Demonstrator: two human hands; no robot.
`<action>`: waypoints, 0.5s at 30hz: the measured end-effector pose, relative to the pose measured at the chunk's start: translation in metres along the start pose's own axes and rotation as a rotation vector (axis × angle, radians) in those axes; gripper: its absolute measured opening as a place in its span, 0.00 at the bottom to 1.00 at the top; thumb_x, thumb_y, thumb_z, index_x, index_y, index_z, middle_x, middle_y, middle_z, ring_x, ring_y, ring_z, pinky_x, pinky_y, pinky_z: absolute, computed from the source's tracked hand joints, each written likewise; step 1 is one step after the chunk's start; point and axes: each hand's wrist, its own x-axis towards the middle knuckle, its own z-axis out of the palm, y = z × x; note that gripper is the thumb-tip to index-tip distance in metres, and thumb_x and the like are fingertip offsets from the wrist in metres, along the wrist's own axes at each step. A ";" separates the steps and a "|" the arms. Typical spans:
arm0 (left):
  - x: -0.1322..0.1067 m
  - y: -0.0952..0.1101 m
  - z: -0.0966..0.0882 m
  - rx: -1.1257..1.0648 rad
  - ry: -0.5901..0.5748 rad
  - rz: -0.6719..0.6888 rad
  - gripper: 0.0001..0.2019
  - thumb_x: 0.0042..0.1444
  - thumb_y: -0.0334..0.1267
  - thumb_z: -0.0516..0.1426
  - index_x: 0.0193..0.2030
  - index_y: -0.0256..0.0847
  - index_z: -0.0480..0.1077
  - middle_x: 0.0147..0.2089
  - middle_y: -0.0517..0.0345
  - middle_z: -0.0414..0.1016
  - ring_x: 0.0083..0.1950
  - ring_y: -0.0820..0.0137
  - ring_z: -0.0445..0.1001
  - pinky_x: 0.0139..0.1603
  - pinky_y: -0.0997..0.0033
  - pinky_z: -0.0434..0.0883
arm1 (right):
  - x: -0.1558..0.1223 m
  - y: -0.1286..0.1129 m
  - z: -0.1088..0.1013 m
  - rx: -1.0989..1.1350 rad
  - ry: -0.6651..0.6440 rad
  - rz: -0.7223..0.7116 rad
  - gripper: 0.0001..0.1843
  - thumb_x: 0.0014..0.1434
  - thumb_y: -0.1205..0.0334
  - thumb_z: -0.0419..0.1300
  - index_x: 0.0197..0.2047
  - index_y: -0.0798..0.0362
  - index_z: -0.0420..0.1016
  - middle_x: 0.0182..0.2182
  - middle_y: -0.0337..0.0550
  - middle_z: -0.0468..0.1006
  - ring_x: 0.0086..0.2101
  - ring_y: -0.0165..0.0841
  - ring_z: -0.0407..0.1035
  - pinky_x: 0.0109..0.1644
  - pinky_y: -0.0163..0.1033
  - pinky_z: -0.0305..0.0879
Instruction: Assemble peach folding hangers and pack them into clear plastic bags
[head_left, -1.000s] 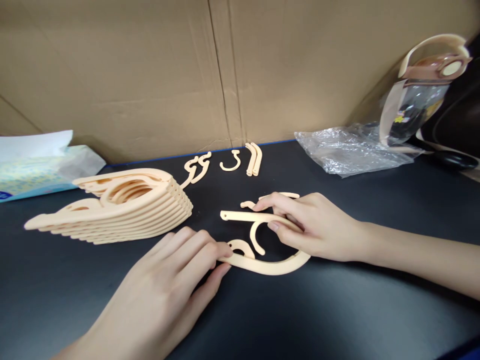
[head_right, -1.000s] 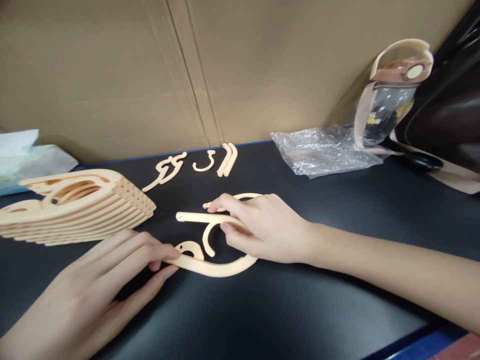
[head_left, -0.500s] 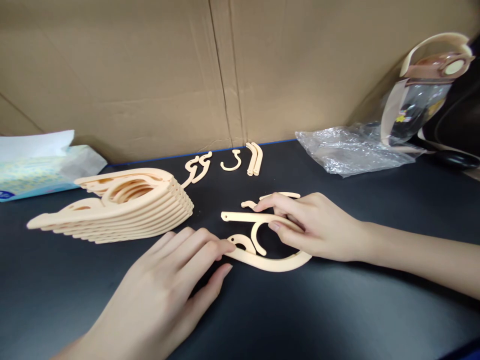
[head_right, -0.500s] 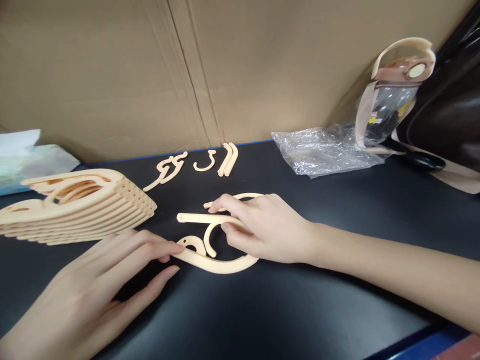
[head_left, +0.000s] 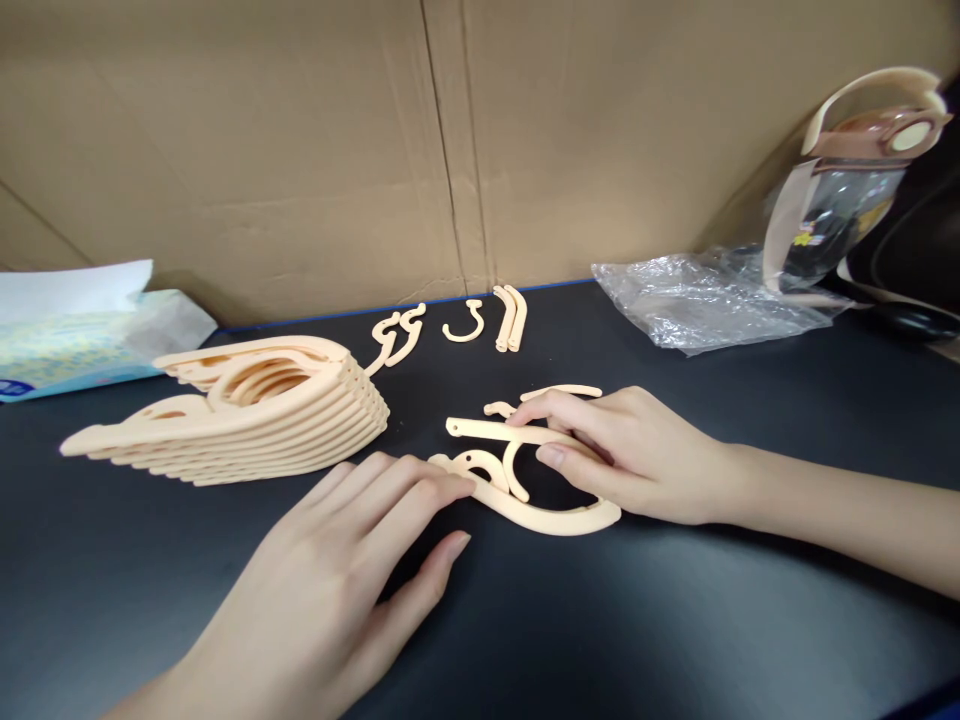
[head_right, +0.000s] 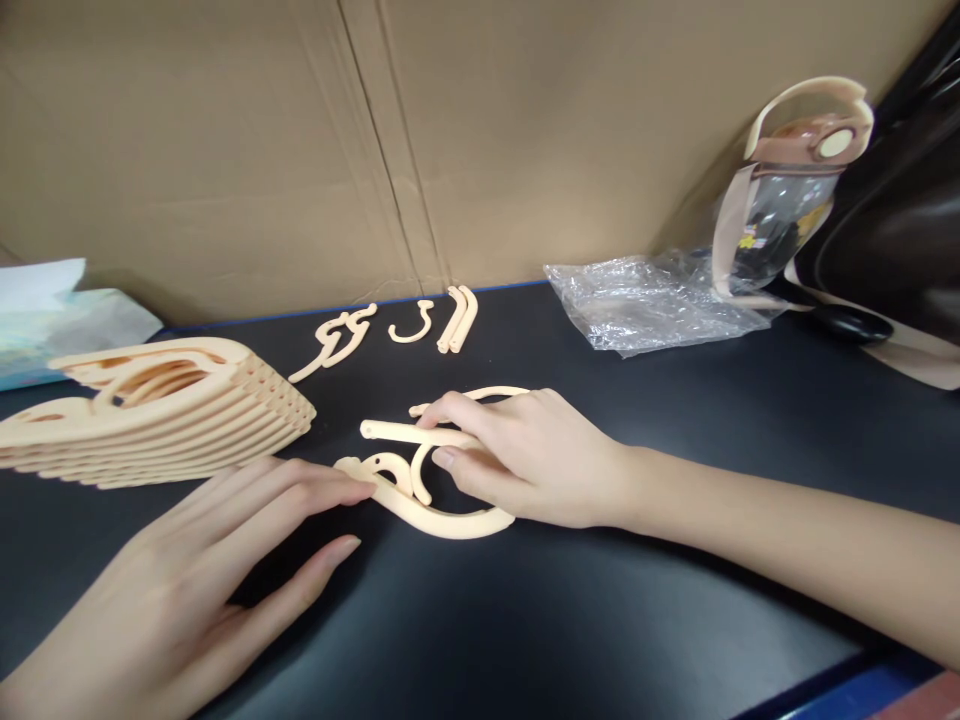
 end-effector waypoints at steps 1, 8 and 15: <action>0.001 0.000 0.000 0.006 -0.004 -0.001 0.09 0.73 0.34 0.51 0.55 0.44 0.68 0.47 0.59 0.79 0.43 0.65 0.77 0.45 0.65 0.71 | 0.000 0.000 0.000 0.003 -0.008 -0.008 0.18 0.73 0.59 0.49 0.59 0.56 0.71 0.20 0.29 0.69 0.19 0.29 0.64 0.30 0.35 0.61; 0.002 -0.002 -0.005 0.018 -0.075 -0.032 0.11 0.74 0.42 0.51 0.58 0.45 0.65 0.52 0.55 0.78 0.48 0.64 0.78 0.47 0.66 0.72 | 0.000 -0.002 -0.003 -0.010 -0.064 -0.174 0.18 0.77 0.57 0.46 0.58 0.56 0.72 0.35 0.41 0.81 0.30 0.30 0.73 0.36 0.35 0.65; 0.001 -0.004 -0.007 0.004 -0.105 -0.040 0.15 0.75 0.45 0.50 0.64 0.46 0.63 0.56 0.57 0.76 0.53 0.65 0.77 0.51 0.69 0.72 | -0.002 -0.004 -0.002 -0.112 -0.090 -0.285 0.22 0.78 0.54 0.46 0.57 0.57 0.75 0.40 0.46 0.80 0.31 0.31 0.71 0.33 0.37 0.64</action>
